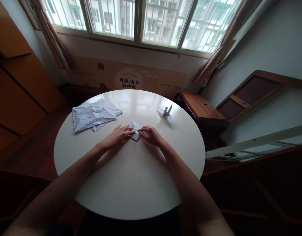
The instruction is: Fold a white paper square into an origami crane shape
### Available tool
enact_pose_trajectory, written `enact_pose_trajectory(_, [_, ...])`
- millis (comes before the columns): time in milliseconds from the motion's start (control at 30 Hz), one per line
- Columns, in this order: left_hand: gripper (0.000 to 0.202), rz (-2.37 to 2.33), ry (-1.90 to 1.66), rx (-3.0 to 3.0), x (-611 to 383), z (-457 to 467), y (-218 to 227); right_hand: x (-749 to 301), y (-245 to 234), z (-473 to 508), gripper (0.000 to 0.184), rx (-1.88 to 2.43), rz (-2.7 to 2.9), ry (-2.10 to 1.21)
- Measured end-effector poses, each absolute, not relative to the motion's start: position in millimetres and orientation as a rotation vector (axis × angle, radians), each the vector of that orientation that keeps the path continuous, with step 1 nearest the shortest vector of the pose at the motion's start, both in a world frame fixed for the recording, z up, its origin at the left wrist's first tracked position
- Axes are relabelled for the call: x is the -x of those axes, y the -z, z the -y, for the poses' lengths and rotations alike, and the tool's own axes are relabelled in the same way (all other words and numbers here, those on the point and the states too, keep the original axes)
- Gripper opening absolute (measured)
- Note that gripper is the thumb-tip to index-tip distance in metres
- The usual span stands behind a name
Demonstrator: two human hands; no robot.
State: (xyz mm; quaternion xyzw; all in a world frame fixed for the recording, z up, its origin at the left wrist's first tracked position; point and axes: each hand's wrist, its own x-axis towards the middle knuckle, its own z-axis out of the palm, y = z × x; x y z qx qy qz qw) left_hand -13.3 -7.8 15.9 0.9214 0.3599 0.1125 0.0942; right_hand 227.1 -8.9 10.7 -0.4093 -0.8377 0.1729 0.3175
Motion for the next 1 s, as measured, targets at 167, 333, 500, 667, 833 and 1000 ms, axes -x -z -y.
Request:
enact_pose_trajectory(167, [0.046,-1.067,-0.324,-2.691,14.6,6.3,-13.0,-226.9,-12.1,9.2,0.018,1.085,2.223,-0.454])
enact_pose_trajectory(333, [0.045,-1.011,-0.371,-2.699,16.9,5.7,-11.1,-225.9,-10.1,9.2,0.017,1.126,2.227,-0.462])
enact_pose_trajectory(500, [0.045,-0.999,-0.362,-2.702,16.3,7.3,-14.6,-226.1,-9.9,9.9,0.018,1.138,2.246,-0.457])
enact_pose_trajectory(667, [0.045,-0.985,-0.343,-2.683,16.4,7.9,-17.0,-225.8,-11.3,10.2,0.021,1.138,2.25,-0.454])
enact_pose_trajectory(833, [0.044,-0.956,-0.369,-2.67,16.3,9.6,-20.3,-225.7,-14.4,10.6,0.033,1.133,2.201,-0.546])
enact_pose_trajectory(1000, [0.039,-0.963,-0.471,-2.692,11.3,11.6,-19.1,-226.3,-16.8,12.2,0.034,1.092,2.172,-0.596])
